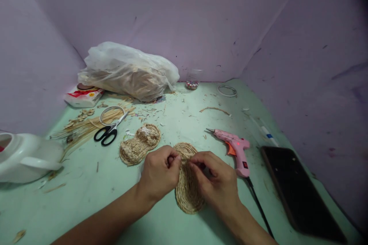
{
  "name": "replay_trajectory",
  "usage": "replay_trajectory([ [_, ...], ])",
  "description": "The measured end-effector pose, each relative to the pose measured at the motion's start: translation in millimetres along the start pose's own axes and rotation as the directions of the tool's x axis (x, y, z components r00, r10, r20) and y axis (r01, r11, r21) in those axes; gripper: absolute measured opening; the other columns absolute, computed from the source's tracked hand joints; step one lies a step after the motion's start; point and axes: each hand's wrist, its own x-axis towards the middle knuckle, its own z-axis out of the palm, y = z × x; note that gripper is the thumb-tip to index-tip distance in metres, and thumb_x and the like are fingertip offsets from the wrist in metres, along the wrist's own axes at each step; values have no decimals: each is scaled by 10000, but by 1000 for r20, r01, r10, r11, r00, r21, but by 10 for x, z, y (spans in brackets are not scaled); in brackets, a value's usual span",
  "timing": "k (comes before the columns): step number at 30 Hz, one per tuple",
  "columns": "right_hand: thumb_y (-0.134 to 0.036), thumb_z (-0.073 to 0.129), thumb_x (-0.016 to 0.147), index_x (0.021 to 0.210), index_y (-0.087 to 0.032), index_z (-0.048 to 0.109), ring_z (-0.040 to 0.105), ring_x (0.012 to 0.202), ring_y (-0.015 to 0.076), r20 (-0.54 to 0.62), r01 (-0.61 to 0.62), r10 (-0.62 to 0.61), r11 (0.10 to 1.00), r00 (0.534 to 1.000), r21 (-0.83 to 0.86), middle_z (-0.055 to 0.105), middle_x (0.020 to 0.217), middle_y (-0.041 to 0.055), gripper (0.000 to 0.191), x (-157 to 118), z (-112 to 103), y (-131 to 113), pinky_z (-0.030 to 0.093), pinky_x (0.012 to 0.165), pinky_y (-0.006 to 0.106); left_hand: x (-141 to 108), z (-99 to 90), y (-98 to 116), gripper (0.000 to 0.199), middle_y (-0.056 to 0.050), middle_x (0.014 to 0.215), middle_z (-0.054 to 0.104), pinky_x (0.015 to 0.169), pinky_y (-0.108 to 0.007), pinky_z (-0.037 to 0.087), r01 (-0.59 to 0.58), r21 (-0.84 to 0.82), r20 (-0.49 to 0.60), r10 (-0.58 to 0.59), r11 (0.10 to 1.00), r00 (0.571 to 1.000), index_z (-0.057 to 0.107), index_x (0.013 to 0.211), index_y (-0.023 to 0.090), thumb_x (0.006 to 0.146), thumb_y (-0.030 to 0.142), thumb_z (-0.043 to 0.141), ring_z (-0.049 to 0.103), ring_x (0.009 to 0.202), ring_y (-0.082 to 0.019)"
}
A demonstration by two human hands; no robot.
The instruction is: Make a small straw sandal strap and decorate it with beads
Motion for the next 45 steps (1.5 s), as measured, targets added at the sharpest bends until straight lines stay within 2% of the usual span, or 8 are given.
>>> replay_trajectory([
  [3, -201, 557, 800, 789, -217, 625, 613, 657, 162, 14, -86, 87, 996, 996, -39, 684, 744, 11, 70, -4, 4, 20, 453, 581, 275, 1, -6, 2, 141, 21, 536, 549, 471, -208, 374, -6, -32, 13, 7, 999, 1000, 595, 646, 169, 760, 232, 542, 473, 475, -93],
  [6, -269, 561, 811, 839, -220, 635, 607, 595, 158, 3, -161, 162, 985, 987, -69, 689, 724, 7, 94, -2, -10, 39, 447, 543, 270, 6, -18, -6, 127, 11, 582, 570, 488, -208, 382, -83, -48, 38, 85, 995, 996, 613, 679, 165, 772, 210, 538, 478, 495, -92],
  [16, -288, 544, 824, 951, -232, 649, 601, 619, 157, 51, -1, 15, 968, 999, -252, 617, 840, 38, 173, 79, -49, 42, 425, 502, 261, 40, -23, -60, 141, -3, 612, 593, 558, -225, 409, -221, -57, 8, 222, 974, 975, 642, 722, 178, 797, 162, 524, 531, 571, -115],
  [22, -287, 539, 828, 897, -230, 637, 576, 580, 131, 68, -71, 81, 988, 994, -134, 582, 867, 29, 133, 99, -31, 72, 441, 523, 269, 50, -44, -64, 147, -11, 649, 621, 587, -233, 431, -198, -126, 27, 203, 972, 979, 646, 764, 177, 805, 153, 507, 556, 606, -122],
  [30, -265, 566, 808, 891, -228, 620, 583, 625, 137, 75, -154, 152, 988, 986, 19, 614, 920, 29, 105, 103, 3, 128, 461, 570, 278, 23, -47, -129, 109, -7, 647, 595, 517, -217, 412, -70, -157, -47, 63, 985, 997, 623, 746, 160, 784, 184, 523, 528, 562, -113],
  [36, -228, 586, 790, 914, -224, 608, 559, 619, 133, 70, -167, 164, 986, 984, 26, 628, 936, 26, 126, 95, -4, 115, 454, 578, 288, -3, -39, -124, 103, -8, 651, 580, 504, -210, 405, -81, -177, -47, 74, 981, 996, 617, 732, 154, 787, 183, 535, 516, 556, -106],
  [42, -188, 615, 746, 947, -228, 596, 551, 598, 128, 62, -137, 135, 989, 989, 46, 623, 968, 37, 206, 78, -42, 135, 468, 576, 289, 56, -7, -95, 102, -22, 670, 598, 542, -228, 423, -206, -193, -53, 200, 959, 978, 631, 727, 165, 785, 159, 547, 542, 608, -125],
  [45, -197, 559, 779, 947, -223, 603, 567, 653, 144, 26, -122, 121, 990, 992, 76, 626, 964, 49, 176, 104, -144, 187, 475, 604, 290, 67, -7, -86, 105, -29, 685, 597, 537, -228, 426, -215, -195, -55, 208, 957, 977, 635, 732, 154, 788, 155, 546, 547, 613, -125],
])
